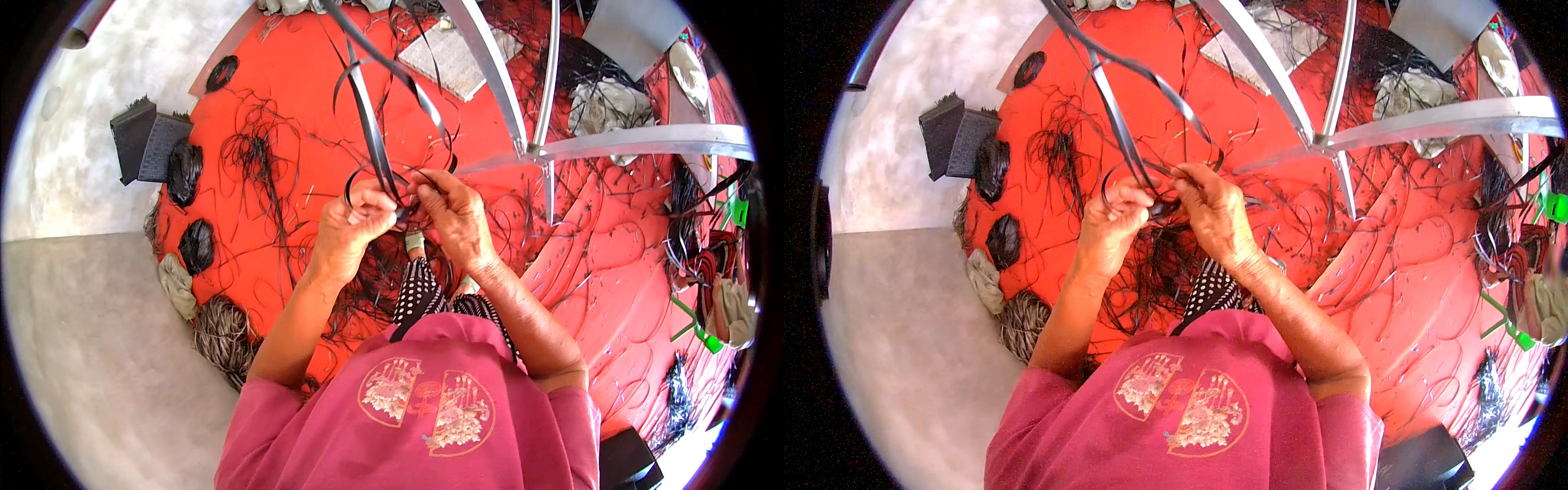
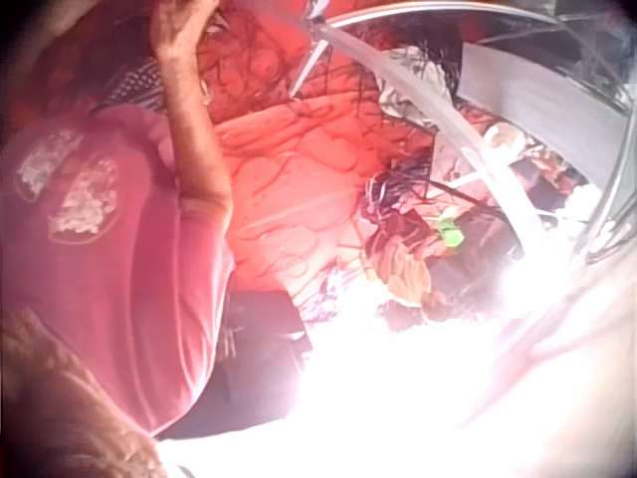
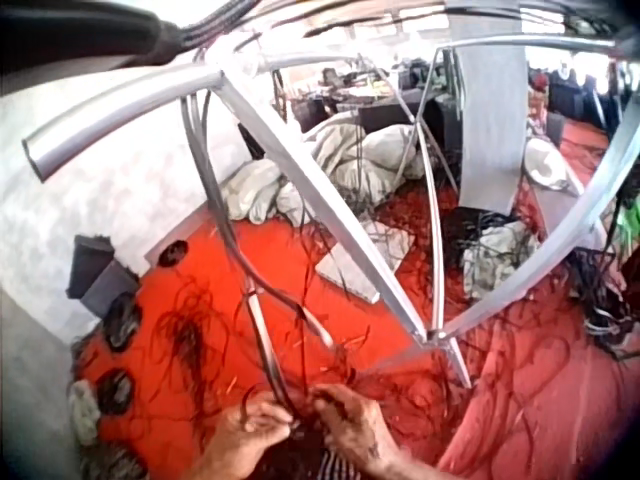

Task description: The person sorts through a large pile of black strips on a red floor, picking them up and separating them by hand. The person occasionally interacts with a metal frame structure while continuing to organize the strips.

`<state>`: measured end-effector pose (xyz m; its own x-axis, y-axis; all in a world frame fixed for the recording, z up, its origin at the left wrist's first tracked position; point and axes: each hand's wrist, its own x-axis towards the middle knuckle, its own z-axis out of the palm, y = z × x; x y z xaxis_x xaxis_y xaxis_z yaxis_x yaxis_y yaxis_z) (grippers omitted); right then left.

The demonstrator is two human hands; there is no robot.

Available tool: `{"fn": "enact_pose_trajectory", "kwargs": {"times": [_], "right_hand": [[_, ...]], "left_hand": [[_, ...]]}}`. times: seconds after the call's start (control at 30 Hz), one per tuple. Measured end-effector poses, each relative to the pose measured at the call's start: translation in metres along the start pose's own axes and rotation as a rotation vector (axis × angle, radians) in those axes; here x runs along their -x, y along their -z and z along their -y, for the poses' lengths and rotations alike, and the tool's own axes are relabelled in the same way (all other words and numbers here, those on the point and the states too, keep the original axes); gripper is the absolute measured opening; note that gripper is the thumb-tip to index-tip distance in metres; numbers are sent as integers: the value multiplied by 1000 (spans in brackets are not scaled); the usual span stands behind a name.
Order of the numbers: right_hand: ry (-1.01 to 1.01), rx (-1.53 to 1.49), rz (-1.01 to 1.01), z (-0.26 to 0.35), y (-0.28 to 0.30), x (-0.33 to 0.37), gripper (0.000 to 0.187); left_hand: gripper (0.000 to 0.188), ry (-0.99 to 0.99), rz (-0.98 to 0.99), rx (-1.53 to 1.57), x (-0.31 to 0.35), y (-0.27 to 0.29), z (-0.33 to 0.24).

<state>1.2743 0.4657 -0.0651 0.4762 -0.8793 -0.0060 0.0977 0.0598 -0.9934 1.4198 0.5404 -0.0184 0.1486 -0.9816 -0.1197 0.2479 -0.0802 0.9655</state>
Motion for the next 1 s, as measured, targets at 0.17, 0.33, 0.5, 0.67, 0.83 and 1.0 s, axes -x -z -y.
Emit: {"fn": "enact_pose_trajectory", "kwargs": {"times": [0.17,0.33,0.5,0.67,0.83,1.0], "right_hand": [[-184,-436,30,25,19,-2,21],[-181,-585,67,48,24,0,23],[-20,-554,-17,87,25,-4,22],[119,-597,-70,126,35,-2,18],[177,-509,41,121,43,11,23],[-185,-696,202,121,9,16,31]], "left_hand": [[12,53,105,314,3,-1,-18],[11,51,208,406,7,9,-18],[4,-144,191,-112,-3,4,-48],[14,-266,106,245,-27,32,-69],[18,-161,160,639,-46,69,-97],[19,-4,212,939,-47,57,-102]]}}
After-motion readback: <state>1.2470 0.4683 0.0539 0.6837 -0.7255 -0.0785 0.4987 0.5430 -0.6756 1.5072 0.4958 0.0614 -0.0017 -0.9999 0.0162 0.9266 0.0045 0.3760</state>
